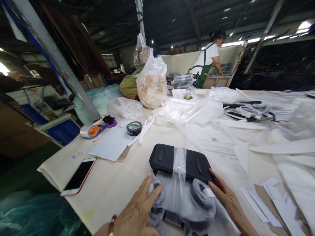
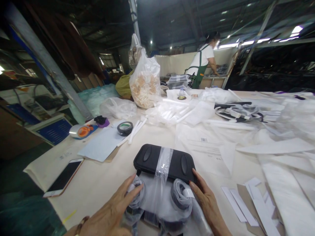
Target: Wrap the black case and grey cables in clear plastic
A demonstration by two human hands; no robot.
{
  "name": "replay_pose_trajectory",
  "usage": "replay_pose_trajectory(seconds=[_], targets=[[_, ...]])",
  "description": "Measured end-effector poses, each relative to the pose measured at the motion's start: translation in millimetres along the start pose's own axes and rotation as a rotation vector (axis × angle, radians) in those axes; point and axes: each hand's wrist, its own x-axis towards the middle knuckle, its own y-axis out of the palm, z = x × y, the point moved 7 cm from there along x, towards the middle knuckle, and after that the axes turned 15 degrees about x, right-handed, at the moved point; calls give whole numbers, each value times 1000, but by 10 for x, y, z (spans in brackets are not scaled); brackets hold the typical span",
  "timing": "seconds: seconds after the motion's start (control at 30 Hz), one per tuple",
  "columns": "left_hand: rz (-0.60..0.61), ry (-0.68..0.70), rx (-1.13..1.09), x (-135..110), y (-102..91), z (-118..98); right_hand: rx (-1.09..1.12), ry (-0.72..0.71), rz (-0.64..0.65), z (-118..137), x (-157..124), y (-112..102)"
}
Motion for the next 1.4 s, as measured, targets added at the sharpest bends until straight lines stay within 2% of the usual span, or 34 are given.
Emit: replay_pose_trajectory(seconds=[0.07, 0.3, 0.47, 0.57, 0.63, 0.7, 0.87, 0.93, 1.03, 1.13, 1.2, 1.23, 1.3, 1.4], targets=[[30, 48, 31, 25, 47, 51, -9, 3, 8, 10, 1, 3], [-192, 463, 27, 190, -80, 278, 8, 24, -18, 45, -11, 26], [-239, 689, 126, 323, -84, 217, 39, 31, -55, 82, -29, 37], [-289, 731, 164, 329, -71, 212, 44, 26, -82, 103, -39, 26], [-316, 703, 172, 276, -53, 224, 61, 20, -68, 113, -47, 34], [-312, 615, 165, 208, -35, 255, 78, 19, -46, 118, -55, 46], [-181, 188, 1, 102, -32, 436, 68, 29, -23, 121, -51, 32], [-160, 65, -109, 75, -57, 468, 30, 30, -22, 129, -26, 1], [-148, 16, -251, 68, -98, 431, -104, -1, -5, 195, 16, -38], [-129, -40, -346, 80, -119, 450, -398, -203, -94, 460, -31, -26], [-79, -70, -455, 80, -81, 499, -569, -438, -115, 720, -176, 159], [-49, -68, -542, 75, -50, 520, -622, -561, -65, 833, -276, 330], [-3, -68, -750, 51, 28, 570, -685, -789, 132, 981, -511, 771], [14, -159, -979, 0, 180, 671, -756, -1037, 432, 1002, -837, 1445]])
